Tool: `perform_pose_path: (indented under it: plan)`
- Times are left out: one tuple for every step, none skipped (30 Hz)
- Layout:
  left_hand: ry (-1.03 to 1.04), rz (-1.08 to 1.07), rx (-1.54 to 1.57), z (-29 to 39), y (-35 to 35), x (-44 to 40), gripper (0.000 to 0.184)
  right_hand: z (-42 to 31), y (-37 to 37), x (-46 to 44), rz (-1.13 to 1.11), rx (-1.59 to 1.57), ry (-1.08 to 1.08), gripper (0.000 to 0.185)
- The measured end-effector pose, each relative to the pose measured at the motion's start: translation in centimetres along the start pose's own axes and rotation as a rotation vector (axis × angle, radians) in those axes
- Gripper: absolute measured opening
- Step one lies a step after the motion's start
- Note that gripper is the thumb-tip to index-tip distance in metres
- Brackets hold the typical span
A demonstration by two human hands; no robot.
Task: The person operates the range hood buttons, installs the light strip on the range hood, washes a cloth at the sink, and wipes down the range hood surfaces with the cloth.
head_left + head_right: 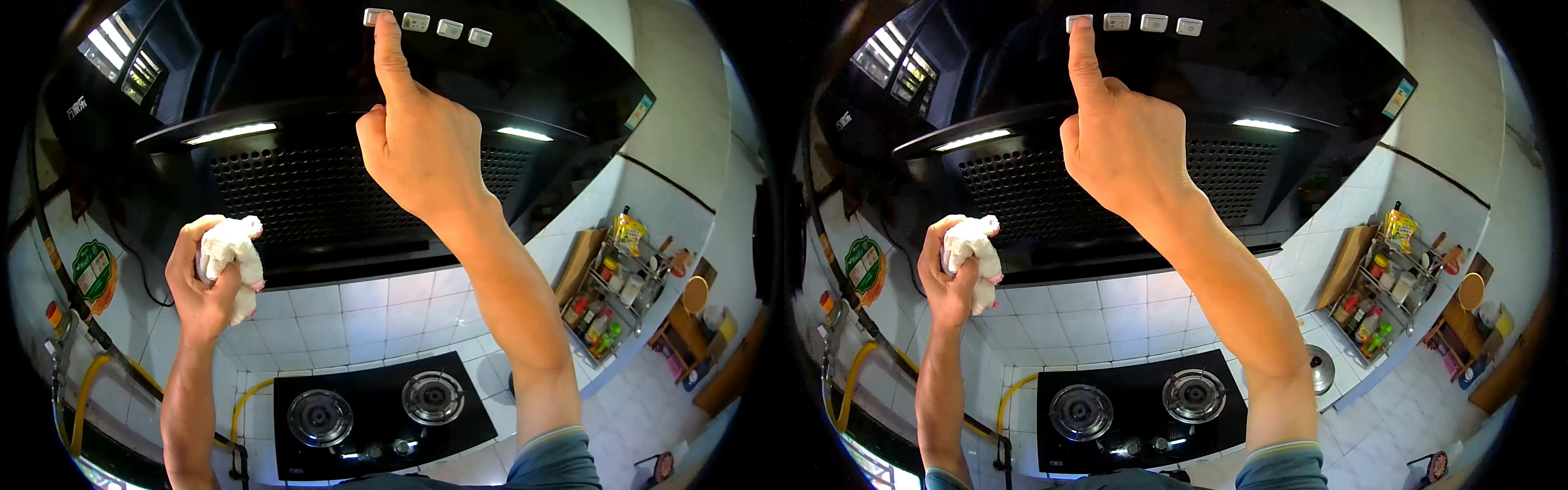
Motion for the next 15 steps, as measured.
perform_pose_path:
  plan:
    - [0.002, -0.004, 0.005, 0.1, 0.1, 0.1, 0.041, 0.2, -0.2, 0.1, 0.004, -0.014, 0.021, 0.088]
    - [-0.03, 0.001, 0.02, 0.1, -0.1, 0.3, 0.042, 0.2, -0.3, 0.3, 0.004, -0.014, 0.021, 0.088]
    - [-0.06, -0.001, 0.046, -0.2, 0.0, 0.3, 0.042, 0.7, -0.8, 0.6, 0.039, -0.017, 0.058, 0.085]
    - [-0.042, -0.009, 0.042, -0.5, -0.1, 0.4, 0.042, 1.2, -1.2, 1.0, 0.075, -0.028, 0.093, 0.082]
    - [-0.042, -0.009, 0.042, -0.6, -0.2, 0.4, 0.042, 1.7, -1.6, 1.3, 0.111, -0.045, 0.127, 0.079]
    - [-0.051, -0.021, 0.035, -0.8, -0.2, 0.5, 0.043, 3.1, -1.7, 2.1, 0.16, -0.047, 0.146, 0.08]
    - [-0.062, -0.033, 0.023, -0.9, -0.2, 0.5, 0.043, 4.1, -1.5, 2.4, 0.153, -0.022, 0.113, 0.085]
    - [-0.062, -0.033, 0.023, -0.9, -0.1, 0.5, 0.043, 4.5, -1.5, 2.4, 0.138, 0.0, 0.119, 0.084]
    - [-0.058, -0.033, 0.014, -1.0, -0.1, 0.4, 0.043, 4.7, -1.4, 2.4, 0.125, 0.017, 0.123, 0.083]
    - [-0.053, -0.037, 0.008, -1.0, 0.0, 0.3, 0.043, 4.7, -1.5, 2.4, 0.125, 0.015, 0.123, 0.083]
    - [-0.056, -0.032, 0.002, -0.9, 0.0, 0.3, 0.043, 4.5, -1.5, 2.4, 0.116, -0.005, 0.15, 0.081]
    - [-0.069, -0.029, 0.033, -0.8, 0.2, 0.2, 0.042, 4.4, -1.6, 2.3, 0.107, -0.018, 0.178, 0.08]
    - [-0.083, -0.018, 0.055, -0.7, 0.1, 0.2, 0.042, 4.1, -1.4, 2.1, 0.107, -0.03, 0.173, 0.08]
    - [-0.083, -0.005, 0.033, -0.6, -0.4, 0.3, 0.042, 3.2, -0.9, 1.8, 0.13, -0.06, 0.089, 0.079]
    - [-0.101, -0.014, 0.083, -1.0, -0.1, 0.3, 0.042, 2.7, -0.9, 1.7, 0.148, -0.065, 0.007, 0.078]
Point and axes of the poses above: each hand's wrist, its own x-axis away from the middle knuckle, its own y-axis out of the palm, z = x × y, the point moved 3 cm from there along -x, towards the middle knuckle, and after that the axes turned 8 degrees about x, right-handed, at the moved point
